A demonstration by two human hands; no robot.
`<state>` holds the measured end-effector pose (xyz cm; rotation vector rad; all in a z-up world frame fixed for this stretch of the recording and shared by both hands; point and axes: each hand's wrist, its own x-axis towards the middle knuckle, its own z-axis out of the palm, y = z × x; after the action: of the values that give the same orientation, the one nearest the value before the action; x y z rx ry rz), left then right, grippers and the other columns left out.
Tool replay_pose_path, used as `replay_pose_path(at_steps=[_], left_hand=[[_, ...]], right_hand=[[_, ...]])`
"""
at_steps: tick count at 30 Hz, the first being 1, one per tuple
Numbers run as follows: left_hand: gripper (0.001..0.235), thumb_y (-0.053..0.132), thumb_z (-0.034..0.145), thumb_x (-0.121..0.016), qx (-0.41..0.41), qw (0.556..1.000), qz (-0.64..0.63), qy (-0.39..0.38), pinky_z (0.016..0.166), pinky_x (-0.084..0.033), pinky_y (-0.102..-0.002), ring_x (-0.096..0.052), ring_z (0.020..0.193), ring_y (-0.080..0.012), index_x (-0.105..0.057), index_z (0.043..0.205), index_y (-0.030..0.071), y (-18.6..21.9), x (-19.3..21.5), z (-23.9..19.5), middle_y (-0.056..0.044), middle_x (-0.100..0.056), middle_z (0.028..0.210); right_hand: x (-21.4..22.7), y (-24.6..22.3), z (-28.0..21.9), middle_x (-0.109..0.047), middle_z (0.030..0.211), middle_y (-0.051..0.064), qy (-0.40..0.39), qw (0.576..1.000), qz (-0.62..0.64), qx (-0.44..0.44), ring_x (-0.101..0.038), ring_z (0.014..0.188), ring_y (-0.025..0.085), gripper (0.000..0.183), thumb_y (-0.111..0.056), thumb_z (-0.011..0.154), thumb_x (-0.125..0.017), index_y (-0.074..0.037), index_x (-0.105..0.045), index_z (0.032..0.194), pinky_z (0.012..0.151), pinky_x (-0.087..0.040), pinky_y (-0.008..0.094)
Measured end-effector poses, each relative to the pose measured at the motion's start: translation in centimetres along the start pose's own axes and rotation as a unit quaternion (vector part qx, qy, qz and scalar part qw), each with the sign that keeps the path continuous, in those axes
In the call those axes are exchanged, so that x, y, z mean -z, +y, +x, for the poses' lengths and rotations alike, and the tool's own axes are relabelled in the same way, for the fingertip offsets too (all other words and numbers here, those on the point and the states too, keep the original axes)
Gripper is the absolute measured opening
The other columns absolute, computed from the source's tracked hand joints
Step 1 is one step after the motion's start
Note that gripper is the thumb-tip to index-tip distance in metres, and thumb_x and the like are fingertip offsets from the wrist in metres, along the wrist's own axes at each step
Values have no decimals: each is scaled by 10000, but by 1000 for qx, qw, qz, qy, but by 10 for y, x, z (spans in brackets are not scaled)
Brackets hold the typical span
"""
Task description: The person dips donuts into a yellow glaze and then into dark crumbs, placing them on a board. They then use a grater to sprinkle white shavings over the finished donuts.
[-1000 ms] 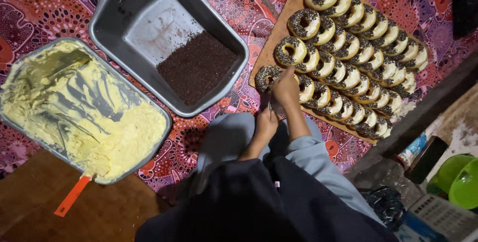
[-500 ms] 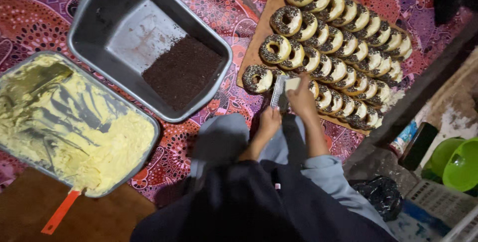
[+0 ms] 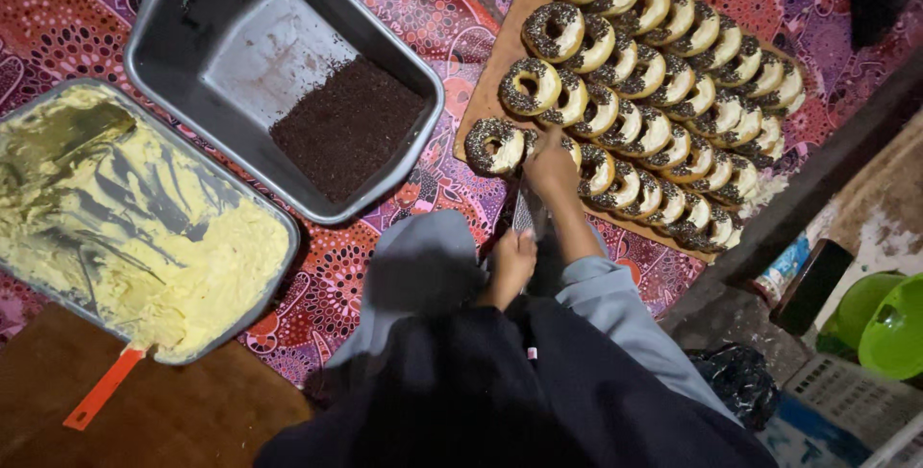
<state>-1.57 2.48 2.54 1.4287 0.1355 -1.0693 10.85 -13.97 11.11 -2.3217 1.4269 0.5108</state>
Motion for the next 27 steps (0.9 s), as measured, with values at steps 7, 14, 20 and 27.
replay_pose_path(at_steps=[7, 14, 20, 27], left_hand=[[369, 279, 1059, -509, 35, 998, 43, -35, 384, -402, -355, -523, 400, -163, -544, 776, 45, 29, -1, -28, -51, -536, 524], [306, 212, 1052, -469, -65, 995, 19, -75, 403, -430, -353, -550, 423, -177, -581, 823, 42, 27, -50, 52, -75, -574, 546], [231, 166, 1016, -478, -17, 997, 43, -60, 375, -429, -370, -550, 396, -202, -530, 841, 25, 8, -58, 45, -98, -538, 538], [362, 243, 1032, -563, -64, 994, 84, 0, 437, -447, -393, -534, 422, -212, -562, 749, 18, 6, -43, -28, -114, -559, 537]], right_hand=[[38, 66, -19, -687, 1100, 278, -66, 910, 405, -57, -726, 853, 363, 558, -33, 888, -559, -80, -382, 1414, 591, -509, 448], [31, 84, -31, -680, 1038, 360, 49, 991, 110, 65, -680, 953, 516, 597, -121, 897, -590, -58, -353, 1442, 861, -523, 558], [15, 48, -6, -696, 1009, 345, 18, 999, 34, -13, -672, 968, 525, 587, -189, 933, -556, -55, -343, 1463, 867, -502, 606], [25, 72, 5, -688, 998, 338, 11, 998, 58, 14, -671, 905, 474, 682, -149, 839, -647, -62, -340, 1442, 815, -520, 530]])
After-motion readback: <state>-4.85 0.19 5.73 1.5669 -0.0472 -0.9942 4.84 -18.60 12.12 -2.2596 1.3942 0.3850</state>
